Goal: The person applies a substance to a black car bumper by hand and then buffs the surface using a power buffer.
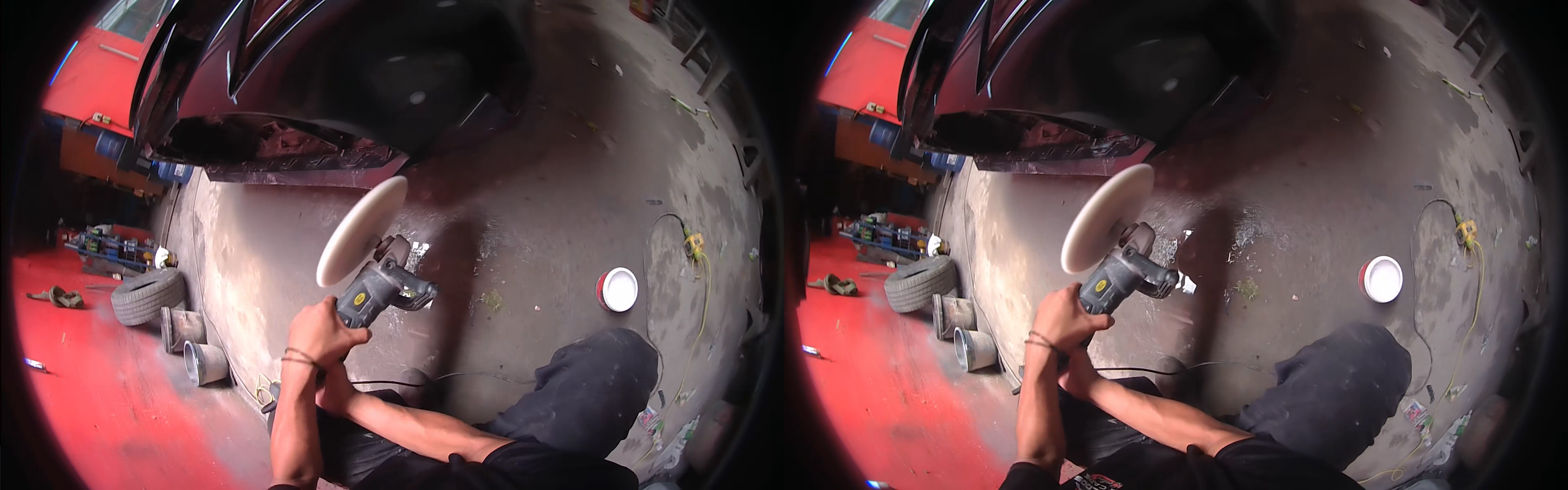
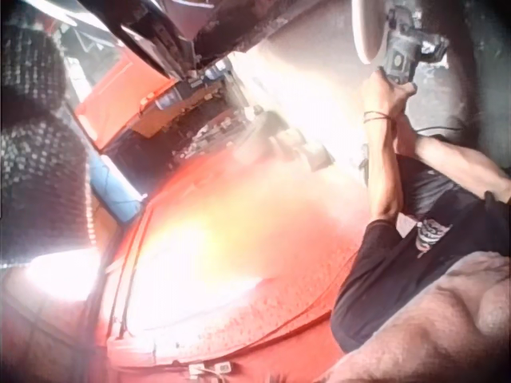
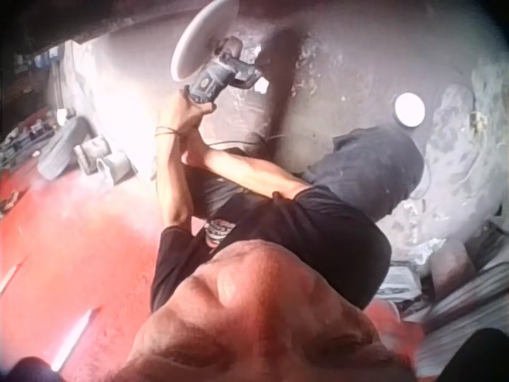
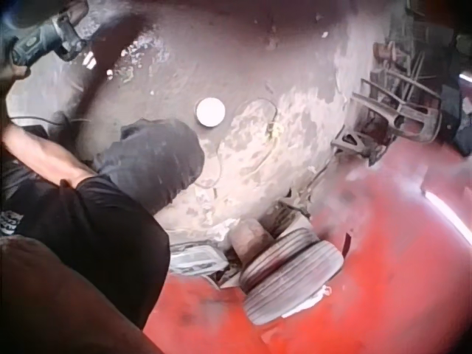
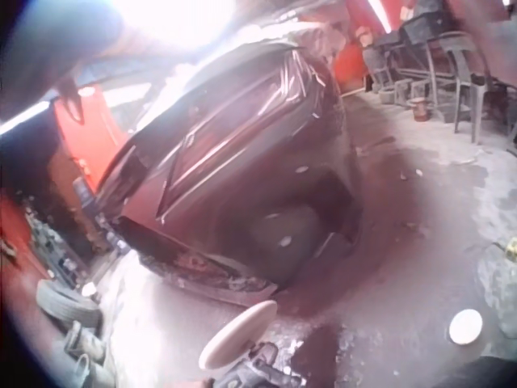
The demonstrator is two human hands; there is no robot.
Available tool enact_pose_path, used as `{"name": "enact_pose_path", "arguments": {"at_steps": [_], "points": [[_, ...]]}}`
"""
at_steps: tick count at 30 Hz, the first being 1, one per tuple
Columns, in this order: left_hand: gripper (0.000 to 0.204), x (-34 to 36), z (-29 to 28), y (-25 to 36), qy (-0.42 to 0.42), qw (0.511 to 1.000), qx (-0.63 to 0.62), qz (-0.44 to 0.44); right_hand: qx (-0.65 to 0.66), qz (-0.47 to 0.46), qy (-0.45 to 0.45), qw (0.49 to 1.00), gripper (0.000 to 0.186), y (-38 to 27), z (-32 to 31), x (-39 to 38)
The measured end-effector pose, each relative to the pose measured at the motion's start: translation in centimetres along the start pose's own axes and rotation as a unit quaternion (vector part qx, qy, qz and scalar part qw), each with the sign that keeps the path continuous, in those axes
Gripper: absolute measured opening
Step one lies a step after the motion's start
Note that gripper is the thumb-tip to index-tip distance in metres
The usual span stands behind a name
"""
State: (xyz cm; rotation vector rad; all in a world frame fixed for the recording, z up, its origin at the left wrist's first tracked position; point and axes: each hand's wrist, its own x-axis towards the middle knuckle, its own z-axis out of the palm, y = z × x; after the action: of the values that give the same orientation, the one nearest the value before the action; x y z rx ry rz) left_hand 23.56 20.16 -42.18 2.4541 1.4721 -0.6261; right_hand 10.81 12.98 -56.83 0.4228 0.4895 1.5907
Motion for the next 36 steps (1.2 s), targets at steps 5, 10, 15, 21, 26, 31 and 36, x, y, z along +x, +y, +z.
{"name": "enact_pose_path", "arguments": {"at_steps": [5,10,15,21,26,31,36], "points": [[0.071,3.2,1.3,1.3,-0.016,0.996,0.082,-0.026,-0.256,-0.168,-0.066,0.950,0.024,-3.3,3.7,-0.4],[0.070,5.3,1.9,3.1,-0.012,0.995,0.085,-0.048,-0.225,-0.161,-0.082,0.957,0.023,-6.9,6.1,-0.5],[0.071,6.3,1.6,6.5,-0.007,0.997,0.075,-0.029,-0.018,-0.016,-0.108,0.994,0.054,-10.8,6.2,-0.4],[0.070,5.3,0.6,10.4,0.026,0.998,0.061,0.023,-0.100,-0.066,-0.077,0.990,0.066,-13.1,6.4,-1.0],[0.078,2.3,-3.6,12.1,0.077,0.971,-0.105,0.199,-0.179,-0.183,0.005,0.967,0.059,-13.8,10.5,-2.3],[0.072,-0.4,-7.4,11.2,0.036,0.819,-0.457,0.346,-0.472,-0.331,-0.023,0.817,0.066,-15.8,16.2,-4.6],[0.083,-3.3,-8.9,8.7,0.017,0.754,-0.582,0.304,-0.685,-0.342,-0.033,0.643,0.035,-16.2,22.9,-7.0]]}}
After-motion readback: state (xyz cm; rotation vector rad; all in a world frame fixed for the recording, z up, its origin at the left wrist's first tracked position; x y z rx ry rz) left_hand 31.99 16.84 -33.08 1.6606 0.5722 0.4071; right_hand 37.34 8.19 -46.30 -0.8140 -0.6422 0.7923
